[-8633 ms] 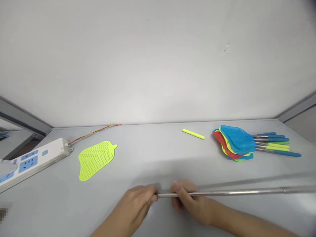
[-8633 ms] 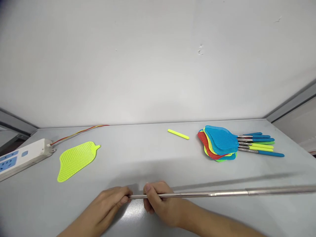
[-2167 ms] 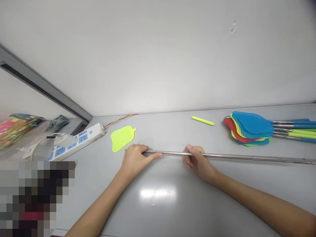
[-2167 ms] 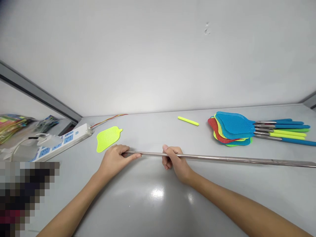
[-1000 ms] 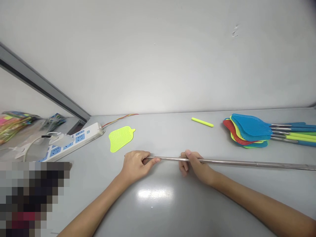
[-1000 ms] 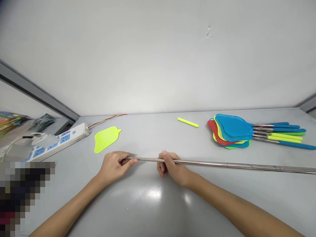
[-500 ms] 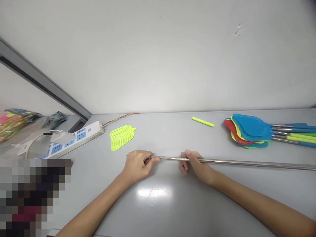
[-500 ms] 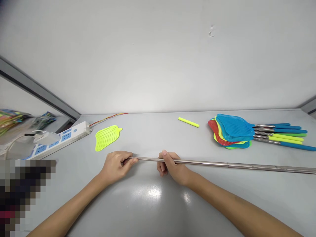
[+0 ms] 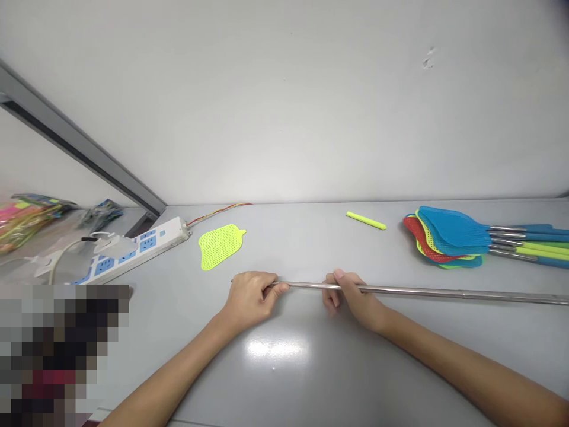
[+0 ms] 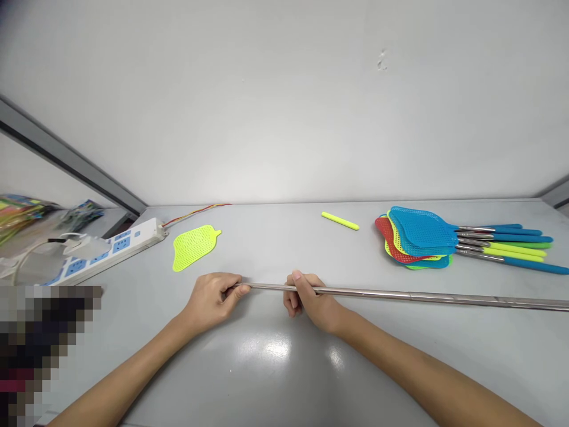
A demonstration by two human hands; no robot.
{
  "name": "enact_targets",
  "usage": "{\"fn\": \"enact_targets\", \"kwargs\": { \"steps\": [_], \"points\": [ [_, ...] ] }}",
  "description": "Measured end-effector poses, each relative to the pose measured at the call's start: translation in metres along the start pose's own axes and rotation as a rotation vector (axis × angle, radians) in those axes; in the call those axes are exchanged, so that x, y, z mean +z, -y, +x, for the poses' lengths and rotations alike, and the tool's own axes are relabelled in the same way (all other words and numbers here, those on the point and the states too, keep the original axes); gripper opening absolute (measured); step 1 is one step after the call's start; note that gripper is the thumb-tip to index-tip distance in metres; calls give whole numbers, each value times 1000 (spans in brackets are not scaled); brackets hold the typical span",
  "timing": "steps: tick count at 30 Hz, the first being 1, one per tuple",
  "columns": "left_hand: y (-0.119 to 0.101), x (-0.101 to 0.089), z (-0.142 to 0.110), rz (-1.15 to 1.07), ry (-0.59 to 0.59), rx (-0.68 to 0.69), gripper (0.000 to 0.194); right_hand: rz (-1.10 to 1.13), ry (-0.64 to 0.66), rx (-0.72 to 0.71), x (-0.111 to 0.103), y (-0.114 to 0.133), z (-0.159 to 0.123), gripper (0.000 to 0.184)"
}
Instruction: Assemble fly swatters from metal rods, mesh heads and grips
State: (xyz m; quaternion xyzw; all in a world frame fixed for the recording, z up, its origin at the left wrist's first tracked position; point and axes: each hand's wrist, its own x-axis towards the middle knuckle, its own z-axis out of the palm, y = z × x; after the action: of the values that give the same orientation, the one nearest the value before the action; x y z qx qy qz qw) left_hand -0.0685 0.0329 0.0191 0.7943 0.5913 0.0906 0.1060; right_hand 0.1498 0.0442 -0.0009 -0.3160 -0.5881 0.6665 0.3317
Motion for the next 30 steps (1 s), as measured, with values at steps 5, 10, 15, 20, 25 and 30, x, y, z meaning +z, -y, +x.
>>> {"fn": "enact_targets", "kwargs": {
  "steps": [5, 10, 15, 20, 25, 30],
  "points": [
    [-1, 2, -2, -8, 0, 2, 42, 13, -5, 7, -1, 1, 0, 48],
    [-3, 5, -2, -12, -33, -16, 43, 40, -12, 13, -1, 0, 1, 47],
    [-3, 3, 3, -35, -37, -16, 44, 54, -28, 15, 0, 1, 1, 46],
    [-2, -2, 7, -76, 11, 9, 42, 79, -79, -1, 3, 0, 2, 45],
    [-1, -2, 10, -105, 39, 36, 41, 78, -96, 1, 3, -2, 3, 44],
    [1, -2, 12, -115, 56, 54, 39, 53, -97, 17, 1, 0, 3, 43]
  ]
}}
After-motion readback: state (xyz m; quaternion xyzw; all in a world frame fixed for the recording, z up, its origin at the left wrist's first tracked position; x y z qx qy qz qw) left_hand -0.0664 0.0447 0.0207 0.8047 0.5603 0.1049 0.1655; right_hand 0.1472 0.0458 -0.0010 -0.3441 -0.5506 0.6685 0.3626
